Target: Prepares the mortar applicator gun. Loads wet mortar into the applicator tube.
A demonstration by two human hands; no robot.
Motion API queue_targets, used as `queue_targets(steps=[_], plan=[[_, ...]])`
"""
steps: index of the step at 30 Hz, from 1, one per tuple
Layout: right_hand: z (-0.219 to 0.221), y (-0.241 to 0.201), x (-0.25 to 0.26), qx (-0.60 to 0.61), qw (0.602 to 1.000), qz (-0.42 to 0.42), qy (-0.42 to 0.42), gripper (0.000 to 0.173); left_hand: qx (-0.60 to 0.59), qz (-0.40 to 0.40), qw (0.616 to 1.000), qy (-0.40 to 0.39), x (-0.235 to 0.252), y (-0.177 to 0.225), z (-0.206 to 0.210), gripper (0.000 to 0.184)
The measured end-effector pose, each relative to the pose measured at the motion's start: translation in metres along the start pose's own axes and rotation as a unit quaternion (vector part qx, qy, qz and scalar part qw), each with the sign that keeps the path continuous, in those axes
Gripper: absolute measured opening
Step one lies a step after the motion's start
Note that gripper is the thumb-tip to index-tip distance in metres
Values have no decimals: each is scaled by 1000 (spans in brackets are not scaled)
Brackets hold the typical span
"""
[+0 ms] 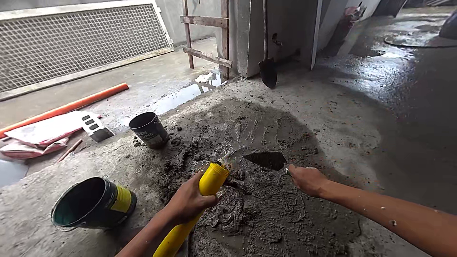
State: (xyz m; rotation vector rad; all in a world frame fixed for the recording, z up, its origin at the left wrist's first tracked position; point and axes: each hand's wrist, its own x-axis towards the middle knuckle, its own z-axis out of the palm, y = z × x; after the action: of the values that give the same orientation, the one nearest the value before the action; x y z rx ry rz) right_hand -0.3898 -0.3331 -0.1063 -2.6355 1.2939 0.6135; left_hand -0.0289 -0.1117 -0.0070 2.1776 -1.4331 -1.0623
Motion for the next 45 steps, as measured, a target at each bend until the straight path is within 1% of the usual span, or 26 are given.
queue_targets(steps=[2, 4, 6, 8, 10, 11, 12, 14, 16, 18, 19, 20, 21, 22, 24, 26, 27, 31, 34, 36, 40, 42, 45], plan=[[-9, -1, -3, 37, 999, -3, -2, 32, 0, -6, 1000, 10, -1, 1, 0, 66], [-8, -3, -2, 125, 992, 3, -33, 40, 20, -26, 999, 34, -5, 7, -2, 67], [2, -11, -1, 236, 970, 9, -61, 43, 58, -55, 994, 74, -15, 15, -2, 68], [7, -22, -4, 330, 939, 35, -92, 45, 96, -77, 987, 105, -23, 21, 2, 68], [-6, -31, -14, 422, 899, 57, -104, 46, 109, -82, 986, 101, -27, 22, 5, 69], [-18, -33, -20, 450, 887, 45, -93, 46, 101, -75, 989, 82, -28, 19, 6, 70], [-32, -32, -28, 457, 887, 15, -64, 46, 80, -63, 993, 52, -29, 13, 8, 70], [-60, -27, -39, 428, 902, -57, 8, 42, 19, -17, 1000, -10, -25, -2, 13, 69], [-78, -28, -51, 373, 919, -101, 73, 36, -15, 19, 997, -73, -20, -12, 17, 67], [-74, -36, -56, 289, 945, -102, 109, 32, -27, 36, 993, -108, -18, -14, 21, 64], [-64, -40, -54, 237, 961, -98, 99, 31, -32, 38, 992, -115, -17, -15, 22, 62], [-53, -42, -49, 185, 977, -89, 54, 32, -36, 35, 992, -114, -17, -15, 23, 62], [-39, -42, -43, 156, 985, -76, -8, 33, -34, 28, 994, -105, -17, -16, 25, 63], [-21, -39, -37, 164, 983, -64, -59, 36, -28, 18, 995, -90, -18, -17, 26, 65], [24, -33, -39, 215, 966, -63, -127, 40, -10, 0, 998, -56, -20, -21, 22, 68], [64, -30, -54, 263, 942, -96, -183, 47, 3, -10, 1000, -29, -25, -30, 17, 70], [76, -33, -62, 268, 933, -117, -211, 50, 3, -10, 1000, -21, -26, -34, 14, 70], [106, -69, -82, 244, 906, -186, -292, 51, 12, -21, 999, -24, -26, -38, 10, 68], [116, -100, -67, 236, 891, -205, -330, 52, 13, -24, 999, -28, -27, -37, 11, 67], [117, -117, -42, 242, 899, -206, -302, 53, 7, -21, 999, -36, -28, -39, 11, 67], [99, -145, 28, 258, 928, -180, -199, 54, 9, -26, 998, -49, -30, -41, 14, 69], [88, -149, 47, 250, 940, -167, -161, 50, 13, -29, 998, -47, -32, -39, 13, 69], [73, -135, 54, 272, 942, -162, -111, 47, 15, -25, 999, -37, -37, -38, 9, 69]])
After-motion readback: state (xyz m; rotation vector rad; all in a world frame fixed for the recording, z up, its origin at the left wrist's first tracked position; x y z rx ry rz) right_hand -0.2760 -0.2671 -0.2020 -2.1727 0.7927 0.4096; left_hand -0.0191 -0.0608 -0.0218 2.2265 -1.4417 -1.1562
